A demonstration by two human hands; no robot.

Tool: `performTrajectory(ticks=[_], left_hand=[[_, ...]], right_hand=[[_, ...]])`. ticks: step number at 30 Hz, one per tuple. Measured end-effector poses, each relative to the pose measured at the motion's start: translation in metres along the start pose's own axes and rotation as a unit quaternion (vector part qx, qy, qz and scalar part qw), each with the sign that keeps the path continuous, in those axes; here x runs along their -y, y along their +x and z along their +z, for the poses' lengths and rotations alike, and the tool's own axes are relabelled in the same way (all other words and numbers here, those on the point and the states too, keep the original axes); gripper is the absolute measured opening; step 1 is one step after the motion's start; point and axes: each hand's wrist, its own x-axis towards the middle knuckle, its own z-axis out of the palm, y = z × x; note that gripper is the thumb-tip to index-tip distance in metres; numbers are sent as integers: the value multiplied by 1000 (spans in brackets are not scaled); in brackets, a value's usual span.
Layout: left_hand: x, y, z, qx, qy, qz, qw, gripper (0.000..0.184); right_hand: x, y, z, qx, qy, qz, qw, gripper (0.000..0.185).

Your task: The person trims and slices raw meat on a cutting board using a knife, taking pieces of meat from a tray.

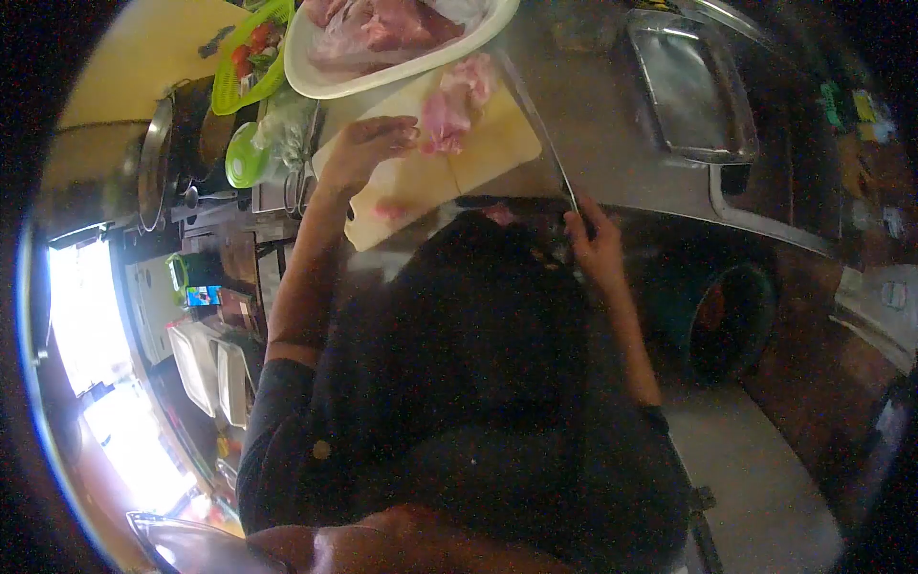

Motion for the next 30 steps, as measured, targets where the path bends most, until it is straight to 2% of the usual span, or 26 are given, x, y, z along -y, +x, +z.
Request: performTrajectory(ticks=[4, 7, 10, 13, 16, 19, 22, 25, 28, 30], left_hand=[[-1, 12, 8, 17, -3, 23, 1000, 30], [-11, 32, 29, -16, 278, 128, 952, 26], [-8, 68, 53, -75, 310, 152, 935, 23], [-1, 83, 64, -113, 492, 232, 832, 18], [7, 85, 65, -128, 502, 256, 816, 19], [9, 79, 56, -75, 500, 287, 814, 20], [-4, 63, 48, -18, 456, 370, 810, 24], [-6, 58, 45, -45, 374, 357, 855, 25], [-23, 43, 48, -43, 367, 269, 889, 30], [-13, 35, 37, -27, 433, 289, 853, 33]], right_hand=[[0, -3, 2, -20, 55, 20, 998, 44], [-1, -6, -1, -25, 55, -3, 998, 43], [5, -9, 1, -26, 65, 4, 998, 43], [19, -13, 1, -23, 57, 37, 997, 43], [10, -11, 0, -26, 29, 30, 999, 44], [9, -12, 3, -30, 23, 1, 999, 45], [-1, -8, 5, -32, 14, -19, 999, 45], [-6, -3, 10, -33, 14, -26, 999, 45], [-5, 1, 10, -15, 26, -3, 1000, 44], [-8, 3, 10, -9, 22, -21, 999, 44]])
